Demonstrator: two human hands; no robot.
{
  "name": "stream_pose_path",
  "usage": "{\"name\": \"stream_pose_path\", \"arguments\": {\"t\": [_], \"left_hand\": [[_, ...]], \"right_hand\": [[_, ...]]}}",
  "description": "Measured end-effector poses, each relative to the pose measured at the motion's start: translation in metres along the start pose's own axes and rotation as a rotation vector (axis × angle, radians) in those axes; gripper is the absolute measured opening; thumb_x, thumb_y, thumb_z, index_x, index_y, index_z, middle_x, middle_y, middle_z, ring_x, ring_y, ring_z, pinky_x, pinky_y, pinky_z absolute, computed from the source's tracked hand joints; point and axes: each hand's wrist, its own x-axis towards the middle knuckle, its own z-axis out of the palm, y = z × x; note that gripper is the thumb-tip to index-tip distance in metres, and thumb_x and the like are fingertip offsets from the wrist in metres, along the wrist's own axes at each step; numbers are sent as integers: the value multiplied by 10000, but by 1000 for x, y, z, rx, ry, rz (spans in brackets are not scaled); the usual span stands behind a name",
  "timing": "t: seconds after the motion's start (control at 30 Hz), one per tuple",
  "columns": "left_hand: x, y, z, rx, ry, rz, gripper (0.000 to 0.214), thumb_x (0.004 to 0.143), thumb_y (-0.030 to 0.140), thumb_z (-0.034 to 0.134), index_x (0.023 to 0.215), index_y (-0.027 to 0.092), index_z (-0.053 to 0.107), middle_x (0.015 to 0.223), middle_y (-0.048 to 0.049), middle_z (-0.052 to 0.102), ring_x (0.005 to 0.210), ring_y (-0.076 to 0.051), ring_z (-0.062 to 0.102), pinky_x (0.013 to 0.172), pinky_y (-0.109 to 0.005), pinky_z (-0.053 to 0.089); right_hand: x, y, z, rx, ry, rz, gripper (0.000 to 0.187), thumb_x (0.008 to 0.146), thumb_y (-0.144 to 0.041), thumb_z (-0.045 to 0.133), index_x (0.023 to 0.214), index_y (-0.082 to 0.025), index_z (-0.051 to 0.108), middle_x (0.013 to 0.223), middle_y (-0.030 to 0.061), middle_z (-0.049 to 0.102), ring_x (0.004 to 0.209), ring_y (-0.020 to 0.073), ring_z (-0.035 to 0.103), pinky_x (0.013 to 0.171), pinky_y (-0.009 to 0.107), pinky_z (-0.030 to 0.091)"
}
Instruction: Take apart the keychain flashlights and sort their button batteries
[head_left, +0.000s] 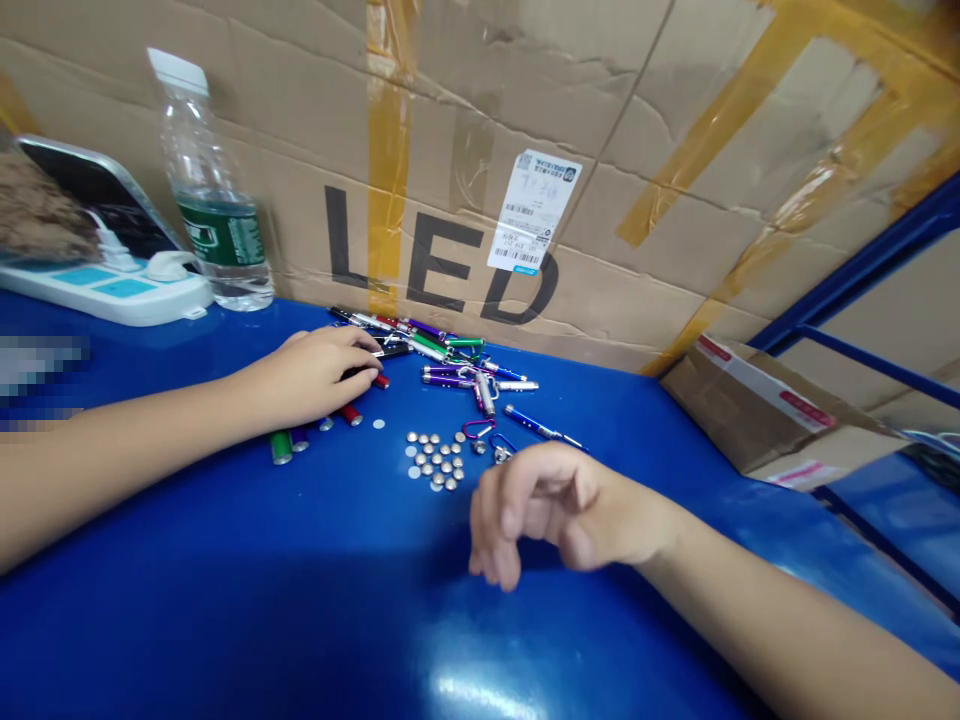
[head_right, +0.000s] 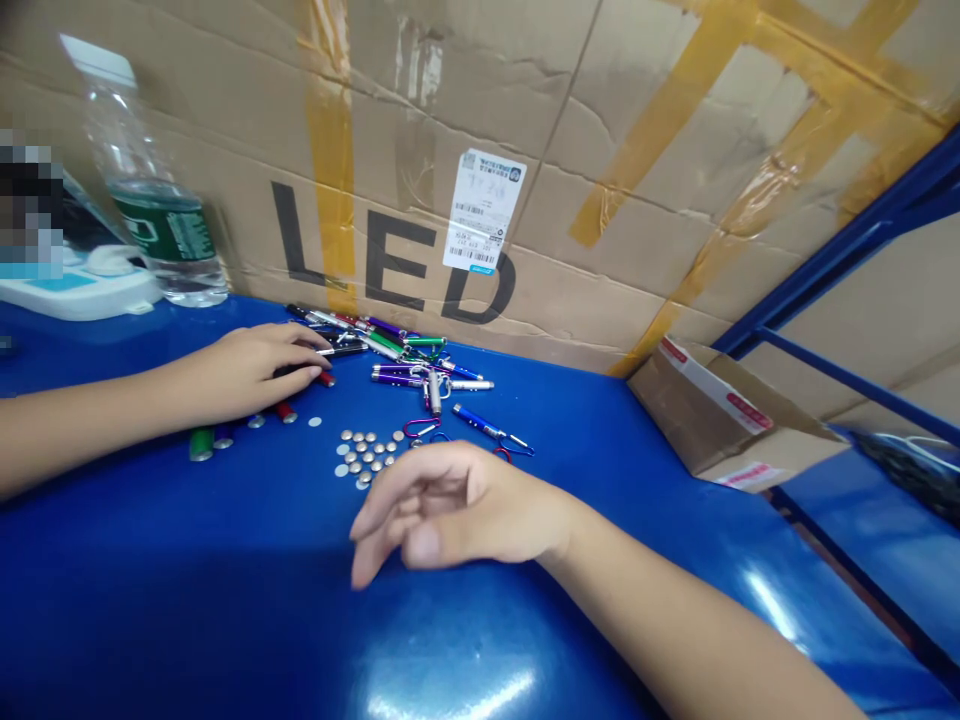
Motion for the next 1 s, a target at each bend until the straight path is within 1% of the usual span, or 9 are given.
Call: {"name": "stream_pose_path", "arguments": {"t": [0.07,0.17,0.43,0.57,0.63,0.7,0.8,0.9,1.0], "left_hand": [[-1,1,-1,13,-9,2,478,912,435,324,1033,234,740,1307,-70,592,1185,-267,549,1026,-447,417],[-1,4,-3,11,-20,-8,447,916,413,346,1038,233,737,1312,-69,588,1193,-262,541,1040,-441,406],[-5,6,-7,-13,-29,-9,391,932,367,380,1050,227,726,1327,-77,571,1205,-253,533,1051,-443,395],[-2,9,-13,-26,-33,-8,360,931,355,402,1046,218,714,1265,-70,608,1172,-232,559,1038,-410,418],[4,10,-17,-24,-28,-19,347,926,347,408,1042,201,700,1183,-70,645,1113,-216,592,1006,-378,446],[13,11,-21,-12,-14,-55,329,912,352,421,1021,190,687,1094,-72,675,1028,-215,626,938,-361,482],[28,10,-24,0,-5,-117,322,890,378,446,1015,190,676,1062,-76,701,962,-233,649,852,-360,502],[40,8,-24,-38,-39,-172,330,869,397,487,1037,179,670,1067,-70,716,944,-225,656,825,-332,493],[48,5,-20,-96,-119,-243,343,807,402,592,1044,162,658,1011,-64,729,883,-209,663,762,-289,485]], "right_hand": [[-2,-1,-1,-116,143,-43,142,843,-317,699,882,-184,671,766,19,679,772,137,649,801,350,515],[0,-1,-1,-209,213,-74,122,865,-289,672,843,-171,645,752,9,665,758,121,639,747,308,511],[4,0,9,-313,187,68,152,794,-250,728,794,-154,610,790,14,636,736,93,606,683,248,478],[4,-1,11,-367,174,123,177,738,-212,754,795,-159,595,783,9,629,712,96,580,678,251,465],[4,-2,12,-403,173,167,189,720,-201,748,788,-163,576,778,5,622,712,101,570,690,262,464],[5,-3,14,-459,166,211,169,719,-188,715,780,-167,559,775,4,611,709,107,560,691,272,460],[6,-6,18,-539,165,252,130,704,-146,646,763,-178,534,769,2,597,700,118,541,672,283,447],[6,-8,21,-569,152,287,129,681,-90,571,745,-186,513,760,-1,597,701,126,535,669,288,436],[7,-8,21,-541,147,303,149,660,-64,517,733,-192,493,738,-9,584,688,125,524,655,285,424]]}}
